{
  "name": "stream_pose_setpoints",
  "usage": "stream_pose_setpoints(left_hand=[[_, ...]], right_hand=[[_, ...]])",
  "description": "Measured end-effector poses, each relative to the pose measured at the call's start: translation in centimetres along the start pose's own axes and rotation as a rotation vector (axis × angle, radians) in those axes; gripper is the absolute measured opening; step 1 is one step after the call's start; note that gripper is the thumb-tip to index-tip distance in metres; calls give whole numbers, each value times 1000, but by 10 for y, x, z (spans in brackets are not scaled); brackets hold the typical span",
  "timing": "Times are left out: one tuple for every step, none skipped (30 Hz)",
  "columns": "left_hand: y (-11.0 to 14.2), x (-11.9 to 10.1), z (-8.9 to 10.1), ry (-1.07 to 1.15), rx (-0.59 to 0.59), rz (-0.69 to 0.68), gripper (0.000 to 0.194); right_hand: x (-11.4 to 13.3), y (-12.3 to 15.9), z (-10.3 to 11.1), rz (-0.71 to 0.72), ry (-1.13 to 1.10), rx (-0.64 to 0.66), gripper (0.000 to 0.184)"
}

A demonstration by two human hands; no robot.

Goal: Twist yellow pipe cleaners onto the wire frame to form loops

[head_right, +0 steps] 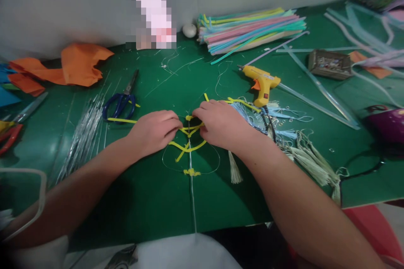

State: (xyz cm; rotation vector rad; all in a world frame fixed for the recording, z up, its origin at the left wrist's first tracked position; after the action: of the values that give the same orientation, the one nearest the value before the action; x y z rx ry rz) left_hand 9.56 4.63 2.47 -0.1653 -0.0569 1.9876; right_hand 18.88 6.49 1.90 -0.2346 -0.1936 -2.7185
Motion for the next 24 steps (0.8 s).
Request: stream_pose_setpoints(left_hand=[[1,1,0,0,6,5,21],[1,2,0,2,11,9,21],[1,3,1,5,17,12,21],[2,4,1,9,22,17,20],[2,5,1,13,28,26,20],[2,5,1,18,35,34,20],[2,6,1,21,43,41,21],[2,6,1,24,48,47,20],[1,7,1,27,54,50,20],[1,7,1,30,59,51,20],[1,7,1,32,63,51,20],[1,7,1,34,65,51,20],[1,8,1,35,65,53,20],[1,8,2,36,62,55,19],[2,8,2,38,56,59,19],[2,7,3,44,49,63,19],[2,7,4,54,40,66,18],[2,6,4,67,29,68,18],[2,6,5,80,18,69,18],[2,5,5,93,11,70,19],[2,5,5,103,6,70,19],[2,5,5,113,1,70,20],[2,5,4,124,-4,72,21],[2,6,4,139,-7,74,22]], right_hand=[[0,0,0,1,-2,1,34],[1,0,1,3,-5,4,34],[1,1,1,4,-8,8,34],[1,1,1,4,-11,11,35],[2,1,1,3,-13,15,35],[2,1,1,0,-16,20,36],[2,1,1,-2,-19,25,37],[1,1,2,-6,-22,31,39],[1,1,1,-8,-25,36,40],[1,2,1,-8,-27,41,42],[1,2,1,-7,-29,43,44],[1,2,1,-6,-29,44,45],[1,2,1,-5,-29,41,46],[0,2,1,-6,-28,37,46],[0,2,1,-8,-27,33,46],[0,2,2,-9,-26,29,45],[0,2,2,-9,-27,26,44],[0,2,2,-9,-28,24,43],[1,2,2,-6,-29,24,42],[1,2,2,-4,-30,24,41],[2,2,2,-2,-31,25,40],[2,2,2,-1,-32,25,38],[3,2,2,0,-31,25,37],[3,2,2,1,-30,24,35]])
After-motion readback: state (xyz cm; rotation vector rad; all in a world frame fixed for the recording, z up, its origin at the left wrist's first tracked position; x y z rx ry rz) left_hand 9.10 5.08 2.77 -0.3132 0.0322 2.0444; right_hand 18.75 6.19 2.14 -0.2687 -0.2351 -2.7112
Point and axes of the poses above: each hand's wrist, its own y-axis away from the middle knuckle, its own z-axis out of the back of the hand, x = y × z, the point moved 10 cm from there along -y, towards the middle knuckle, and after that the axes turned 14 degrees about -z, right-handed, at the moved point
